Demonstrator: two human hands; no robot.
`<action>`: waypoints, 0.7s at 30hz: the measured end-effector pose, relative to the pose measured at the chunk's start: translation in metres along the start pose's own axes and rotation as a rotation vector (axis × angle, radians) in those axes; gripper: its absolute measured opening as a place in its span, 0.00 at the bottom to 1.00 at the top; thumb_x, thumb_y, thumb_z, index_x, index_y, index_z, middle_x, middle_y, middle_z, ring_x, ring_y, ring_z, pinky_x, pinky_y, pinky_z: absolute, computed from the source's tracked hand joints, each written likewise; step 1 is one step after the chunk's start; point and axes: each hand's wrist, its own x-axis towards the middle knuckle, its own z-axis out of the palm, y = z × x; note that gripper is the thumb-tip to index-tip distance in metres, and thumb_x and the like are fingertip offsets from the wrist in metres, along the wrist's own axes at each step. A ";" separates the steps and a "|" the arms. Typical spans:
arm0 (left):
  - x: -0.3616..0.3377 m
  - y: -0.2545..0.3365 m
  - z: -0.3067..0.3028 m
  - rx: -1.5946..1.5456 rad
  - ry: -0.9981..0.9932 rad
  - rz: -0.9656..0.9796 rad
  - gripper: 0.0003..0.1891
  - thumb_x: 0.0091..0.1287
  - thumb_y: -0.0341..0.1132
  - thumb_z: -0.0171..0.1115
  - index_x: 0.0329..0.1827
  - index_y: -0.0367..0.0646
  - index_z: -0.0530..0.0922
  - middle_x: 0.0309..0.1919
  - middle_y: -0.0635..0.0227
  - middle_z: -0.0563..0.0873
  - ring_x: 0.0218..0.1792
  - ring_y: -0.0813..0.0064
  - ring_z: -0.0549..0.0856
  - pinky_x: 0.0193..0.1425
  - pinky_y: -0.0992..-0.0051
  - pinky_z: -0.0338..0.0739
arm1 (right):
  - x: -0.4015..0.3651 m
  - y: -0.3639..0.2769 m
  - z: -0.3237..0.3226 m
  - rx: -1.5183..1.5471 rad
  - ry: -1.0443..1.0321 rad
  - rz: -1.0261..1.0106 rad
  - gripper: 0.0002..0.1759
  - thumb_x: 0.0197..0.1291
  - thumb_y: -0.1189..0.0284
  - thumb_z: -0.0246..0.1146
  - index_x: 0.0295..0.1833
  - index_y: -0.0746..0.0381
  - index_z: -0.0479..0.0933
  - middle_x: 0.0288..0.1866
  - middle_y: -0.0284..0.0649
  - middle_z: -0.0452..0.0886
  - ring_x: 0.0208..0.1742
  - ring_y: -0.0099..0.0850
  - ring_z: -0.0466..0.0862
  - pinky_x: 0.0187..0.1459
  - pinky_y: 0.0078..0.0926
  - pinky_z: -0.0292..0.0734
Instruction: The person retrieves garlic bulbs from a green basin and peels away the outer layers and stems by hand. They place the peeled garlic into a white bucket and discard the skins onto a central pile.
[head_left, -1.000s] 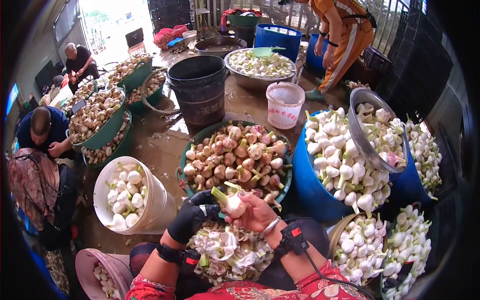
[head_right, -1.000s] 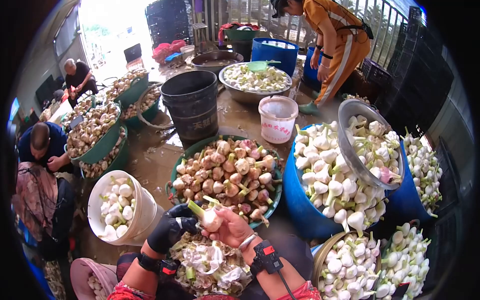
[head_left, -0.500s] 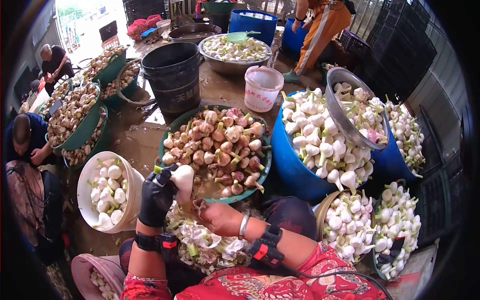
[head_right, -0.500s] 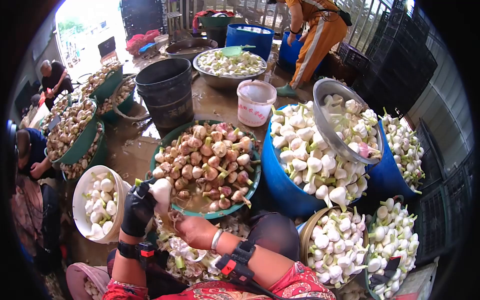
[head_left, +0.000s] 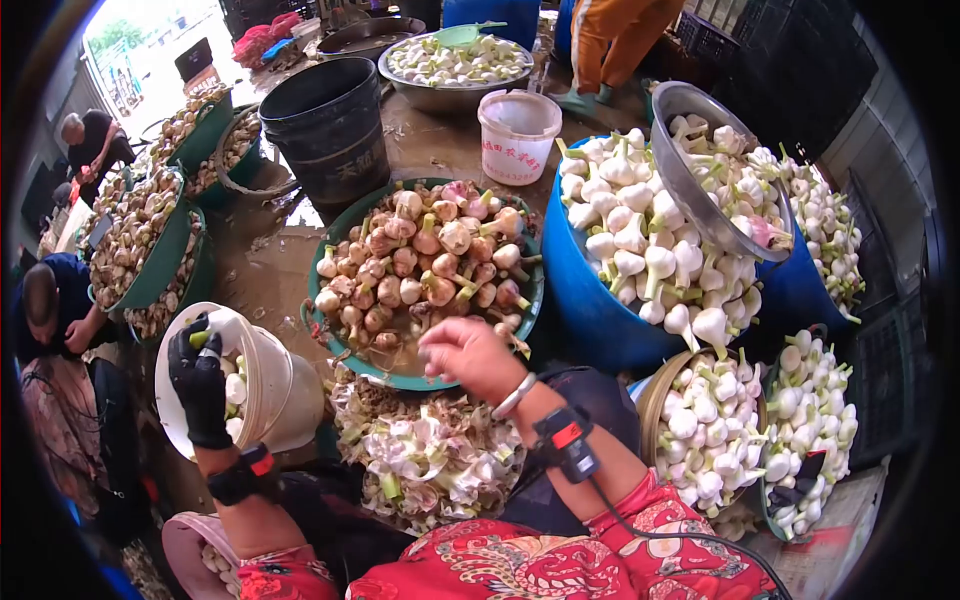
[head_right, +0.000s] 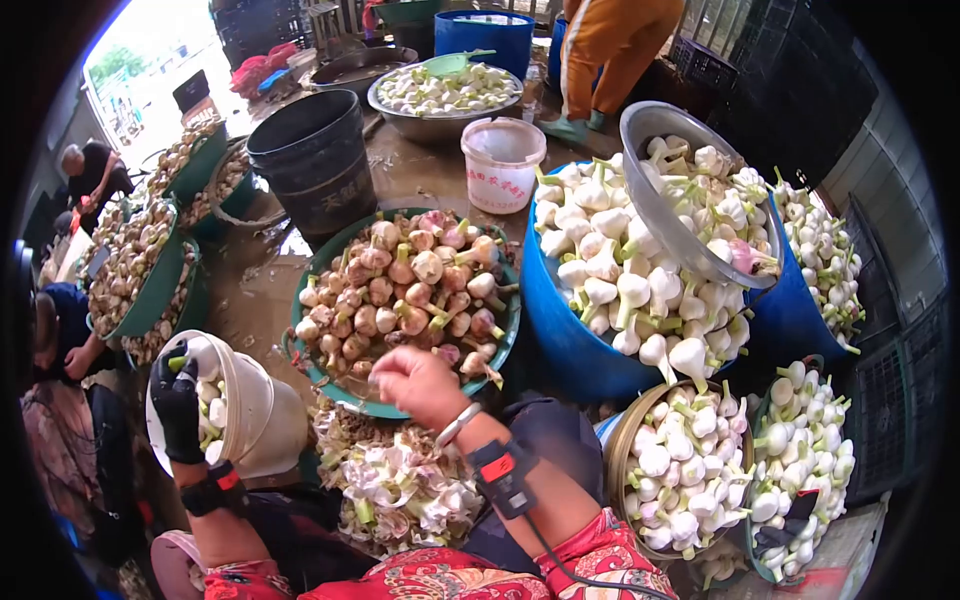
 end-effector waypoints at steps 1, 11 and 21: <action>0.000 0.000 0.003 0.007 -0.014 0.000 0.14 0.60 0.23 0.55 0.50 0.34 0.78 0.47 0.60 0.82 0.47 0.69 0.81 0.54 0.71 0.75 | -0.002 -0.020 -0.009 0.176 0.084 -0.002 0.07 0.60 0.71 0.62 0.42 0.61 0.78 0.32 0.35 0.82 0.31 0.21 0.82 0.31 0.19 0.75; -0.082 0.060 0.232 -0.088 -0.938 -0.129 0.17 0.56 0.38 0.67 0.48 0.43 0.82 0.40 0.53 0.86 0.41 0.60 0.85 0.47 0.67 0.78 | 0.002 -0.042 -0.081 0.707 0.653 -0.136 0.14 0.55 0.81 0.56 0.48 0.65 0.71 0.36 0.39 0.77 0.20 0.17 0.68 0.26 0.20 0.68; -0.123 0.000 0.373 -0.041 -0.953 -0.255 0.24 0.52 0.53 0.65 0.42 0.41 0.80 0.40 0.47 0.84 0.45 0.47 0.82 0.51 0.57 0.75 | 0.010 -0.051 -0.067 0.559 0.513 -0.089 0.09 0.55 0.80 0.57 0.43 0.66 0.75 0.30 0.33 0.77 0.25 0.20 0.73 0.23 0.16 0.66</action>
